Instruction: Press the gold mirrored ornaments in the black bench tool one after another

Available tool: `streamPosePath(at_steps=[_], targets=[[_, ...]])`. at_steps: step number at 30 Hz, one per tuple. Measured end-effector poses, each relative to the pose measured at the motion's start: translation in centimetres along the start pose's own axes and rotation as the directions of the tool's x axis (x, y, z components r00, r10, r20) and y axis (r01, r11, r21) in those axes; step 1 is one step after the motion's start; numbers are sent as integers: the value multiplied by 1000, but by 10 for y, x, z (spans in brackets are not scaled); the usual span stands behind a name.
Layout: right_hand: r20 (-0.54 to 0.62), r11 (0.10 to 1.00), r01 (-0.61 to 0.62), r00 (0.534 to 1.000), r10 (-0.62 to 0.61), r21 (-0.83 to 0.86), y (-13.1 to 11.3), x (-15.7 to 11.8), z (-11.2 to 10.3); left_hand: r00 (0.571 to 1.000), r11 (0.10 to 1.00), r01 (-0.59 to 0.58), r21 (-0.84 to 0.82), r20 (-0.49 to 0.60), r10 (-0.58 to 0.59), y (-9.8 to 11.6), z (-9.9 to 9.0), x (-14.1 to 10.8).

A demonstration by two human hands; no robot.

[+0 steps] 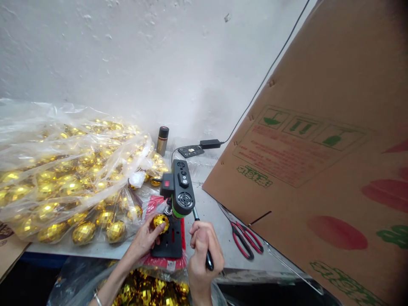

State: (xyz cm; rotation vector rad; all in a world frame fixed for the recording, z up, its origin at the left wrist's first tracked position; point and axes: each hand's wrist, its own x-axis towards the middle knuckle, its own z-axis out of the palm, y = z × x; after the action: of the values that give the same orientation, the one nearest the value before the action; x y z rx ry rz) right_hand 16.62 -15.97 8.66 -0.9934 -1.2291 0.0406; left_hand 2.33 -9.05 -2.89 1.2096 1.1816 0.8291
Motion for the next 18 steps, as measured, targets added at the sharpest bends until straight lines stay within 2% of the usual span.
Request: streamPosePath(at_steps=[3, 5, 7, 10, 15, 18], targets=[[4, 1000, 14, 1000, -14, 10, 1, -1, 0, 993, 984, -116, 133, 18, 115, -3, -3, 2], [9, 1000, 20, 1000, -20, 14, 1, -1, 0, 971, 941, -237, 242, 28, 238, -2, -4, 2], [7, 1000, 16, 1000, -16, 16, 2, -2, 0, 949, 887, -313, 339, 70, 308, 0, -3, 2], [10, 1000, 10, 1000, -10, 9, 2, -2, -1, 943, 839, -333, 430, 126, 309, 4, -1, 1], [15, 1000, 11, 1000, -12, 17, 3, -4, -2, 946, 781, -317, 538, 117, 304, 1, 3, 2], [10, 1000, 0, 1000, 0, 24, 4, -6, -2, 933, 752, -351, 558, 142, 329, 0, 2, 2]])
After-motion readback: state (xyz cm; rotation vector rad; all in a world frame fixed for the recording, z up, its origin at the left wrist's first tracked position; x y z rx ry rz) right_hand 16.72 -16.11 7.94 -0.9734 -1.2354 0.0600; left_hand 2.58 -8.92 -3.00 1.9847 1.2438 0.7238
